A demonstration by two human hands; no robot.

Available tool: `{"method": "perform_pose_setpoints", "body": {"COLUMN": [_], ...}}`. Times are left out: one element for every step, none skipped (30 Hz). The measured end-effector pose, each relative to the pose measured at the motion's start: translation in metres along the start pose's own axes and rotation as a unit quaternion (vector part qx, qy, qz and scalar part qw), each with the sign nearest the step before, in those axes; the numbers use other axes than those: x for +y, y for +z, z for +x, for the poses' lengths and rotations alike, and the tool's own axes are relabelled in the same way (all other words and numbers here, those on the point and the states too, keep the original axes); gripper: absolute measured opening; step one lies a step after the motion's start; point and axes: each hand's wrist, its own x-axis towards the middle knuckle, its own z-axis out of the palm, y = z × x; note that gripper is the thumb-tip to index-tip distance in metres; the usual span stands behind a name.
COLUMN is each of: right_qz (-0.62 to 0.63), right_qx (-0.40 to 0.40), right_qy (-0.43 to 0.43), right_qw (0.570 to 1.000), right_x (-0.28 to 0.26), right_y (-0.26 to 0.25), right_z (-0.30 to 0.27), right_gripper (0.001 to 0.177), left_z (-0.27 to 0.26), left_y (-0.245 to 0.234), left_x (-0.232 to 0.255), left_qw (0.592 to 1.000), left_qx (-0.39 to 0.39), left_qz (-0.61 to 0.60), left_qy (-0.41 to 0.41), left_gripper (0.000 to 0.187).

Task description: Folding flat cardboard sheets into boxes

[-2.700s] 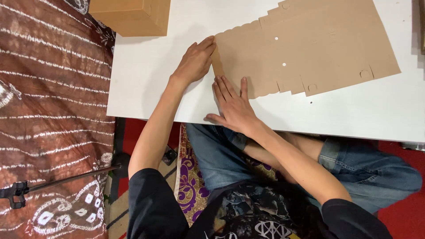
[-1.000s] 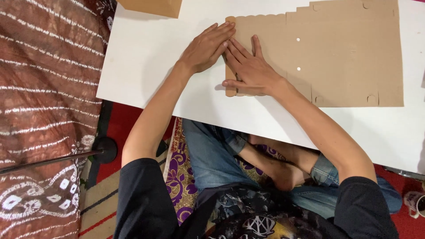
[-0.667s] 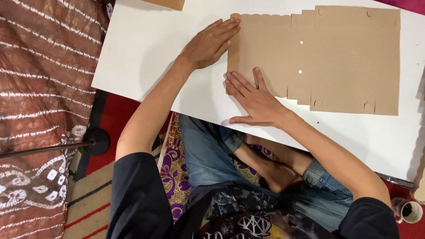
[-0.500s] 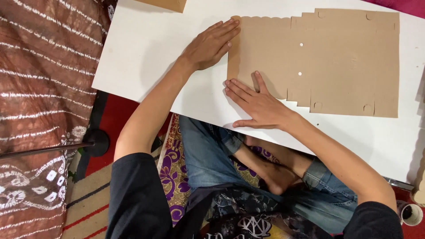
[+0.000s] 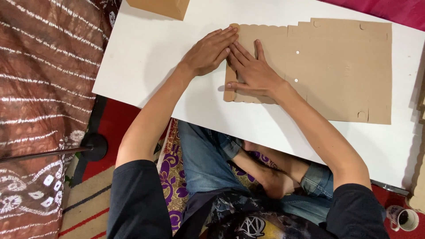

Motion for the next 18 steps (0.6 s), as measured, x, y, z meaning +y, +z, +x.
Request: {"method": "perform_pose_setpoints", "body": {"right_qz": [0.001,0.007,0.013,0.013,-0.008,-0.030,-0.027,-0.025,-0.026,-0.026,-0.017,-0.007,-0.007,-0.018,-0.027,-0.027,-0.037,-0.046], "right_qx": [-0.001,-0.011,-0.021,-0.022,-0.001,0.020,0.020,0.018,0.017,0.018,0.016,0.014,0.016,0.019,0.022,0.025,0.031,0.038], "right_qy": [0.000,0.004,0.006,0.003,-0.014,-0.031,-0.030,-0.036,-0.041,-0.040,-0.043,-0.045,-0.043,-0.051,-0.059,-0.057,-0.061,-0.066], "right_qw": [1.000,1.000,1.000,1.000,1.000,0.999,0.999,0.999,0.999,0.999,0.999,0.999,0.999,0.998,0.998,0.998,0.997,0.996], "right_x": [-0.007,-0.014,-0.021,-0.021,-0.022,-0.023,-0.030,-0.036,-0.041,-0.046,-0.051,-0.055,-0.056,-0.056,-0.058,-0.057,-0.057,-0.058], "right_y": [-0.003,-0.006,-0.009,-0.001,0.007,0.015,0.016,0.018,0.018,0.018,0.018,0.019,0.024,0.029,0.035,0.035,0.036,0.035], "right_z": [-0.004,-0.008,-0.011,-0.016,-0.021,-0.027,-0.033,-0.038,-0.043,-0.047,-0.051,-0.056,-0.059,-0.063,-0.066,-0.068,-0.069,-0.069], "right_gripper": [0.104,0.103,0.103,0.103,0.102,0.101,0.101,0.103,0.106,0.106,0.107,0.109,0.109,0.108,0.107,0.107,0.105,0.104], "left_z": [0.000,0.001,0.001,0.001,0.000,0.000,-0.001,-0.001,0.000,0.000,0.000,0.000,0.000,0.000,-0.001,0.000,0.000,0.000], "left_y": [0.001,0.001,0.001,0.001,0.002,0.003,0.004,0.005,0.005,0.005,0.006,0.006,0.005,0.005,0.003,0.005,0.005,0.004], "left_x": [-0.001,-0.001,-0.002,-0.003,-0.003,-0.003,-0.004,-0.005,-0.007,-0.007,-0.007,-0.006,-0.005,-0.004,-0.003,-0.002,-0.003,-0.002], "left_qw": [1.000,1.000,1.000,1.000,1.000,1.000,1.000,1.000,1.000,1.000,1.000,1.000,1.000,1.000,1.000,1.000,1.000,0.999], "left_qx": [0.000,-0.005,-0.009,-0.008,-0.006,-0.004,-0.006,-0.006,-0.004,-0.004,-0.004,-0.004,-0.005,-0.004,-0.005,-0.007,-0.006,-0.006], "left_qz": [-0.001,0.002,0.006,0.007,0.007,0.007,0.006,0.009,0.015,0.015,0.018,0.022,0.022,0.017,0.013,0.014,0.029,0.043], "left_qy": [-0.001,-0.002,-0.003,-0.005,-0.001,0.003,0.003,0.005,0.009,0.010,0.011,0.012,0.014,0.010,0.005,0.007,0.009,0.011], "left_gripper": [0.049,0.049,0.050,0.050,0.049,0.049,0.049,0.048,0.048,0.048,0.048,0.048,0.048,0.048,0.048,0.048,0.048,0.048]}}
